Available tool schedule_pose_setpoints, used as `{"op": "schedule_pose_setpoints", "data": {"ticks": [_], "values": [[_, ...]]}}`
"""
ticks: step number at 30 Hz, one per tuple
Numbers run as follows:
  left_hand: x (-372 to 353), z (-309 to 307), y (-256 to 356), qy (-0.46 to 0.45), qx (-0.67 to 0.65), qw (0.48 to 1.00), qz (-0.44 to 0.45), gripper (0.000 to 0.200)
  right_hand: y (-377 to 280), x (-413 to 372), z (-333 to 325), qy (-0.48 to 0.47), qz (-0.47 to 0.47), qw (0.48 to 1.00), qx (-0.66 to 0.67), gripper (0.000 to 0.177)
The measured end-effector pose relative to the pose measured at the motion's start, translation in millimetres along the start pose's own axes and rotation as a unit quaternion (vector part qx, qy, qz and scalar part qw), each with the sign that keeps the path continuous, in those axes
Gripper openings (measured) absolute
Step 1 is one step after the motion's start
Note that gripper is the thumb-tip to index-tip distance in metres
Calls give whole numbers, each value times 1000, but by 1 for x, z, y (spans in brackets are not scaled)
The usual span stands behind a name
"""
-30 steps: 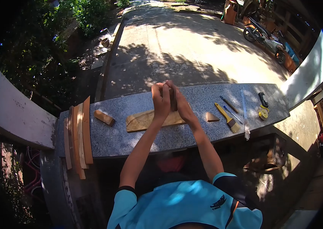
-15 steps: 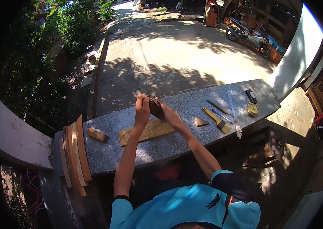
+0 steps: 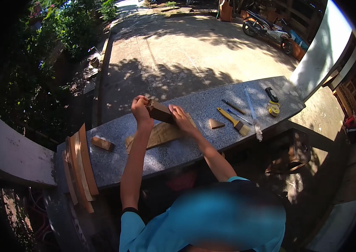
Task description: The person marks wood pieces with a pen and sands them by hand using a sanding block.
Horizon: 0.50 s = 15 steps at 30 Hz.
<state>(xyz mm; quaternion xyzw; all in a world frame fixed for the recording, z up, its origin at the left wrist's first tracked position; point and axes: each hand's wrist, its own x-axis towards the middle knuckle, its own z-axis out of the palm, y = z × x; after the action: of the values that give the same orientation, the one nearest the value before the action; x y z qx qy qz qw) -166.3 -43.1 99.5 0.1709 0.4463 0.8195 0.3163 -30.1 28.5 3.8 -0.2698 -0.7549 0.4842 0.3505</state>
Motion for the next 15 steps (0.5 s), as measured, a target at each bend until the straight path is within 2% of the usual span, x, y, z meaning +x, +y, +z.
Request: {"op": "schedule_pose_setpoints", "data": {"ticks": [1, 3, 6, 9, 12, 13, 15], "values": [[2, 1, -1, -5, 8, 999, 44, 7, 13, 5, 2, -5, -3, 1000, 10, 46], [-5, 9, 5, -28, 20, 998, 52, 6, 28, 16, 0, -13, -11, 999, 29, 47], [-3, 13, 3, -102, 60, 991, 65, 7, 0, 15, -5, -78, 163, 962, 206, 49], [-11, 24, 2, -177, 153, 970, 58, 8, -73, 3, -6, 9, 71, 966, 247, 45], [-24, 42, -5, -162, 196, 957, 138, 12, -92, 4, 18, 182, -33, 918, 351, 44], [-30, 43, 0, -165, 248, 946, 126, 16, -91, -2, 16, 199, -59, 938, 277, 40], [-32, 35, -2, -153, 247, 945, 149, 15, -70, -15, -1, 53, 67, 970, 227, 38]]}}
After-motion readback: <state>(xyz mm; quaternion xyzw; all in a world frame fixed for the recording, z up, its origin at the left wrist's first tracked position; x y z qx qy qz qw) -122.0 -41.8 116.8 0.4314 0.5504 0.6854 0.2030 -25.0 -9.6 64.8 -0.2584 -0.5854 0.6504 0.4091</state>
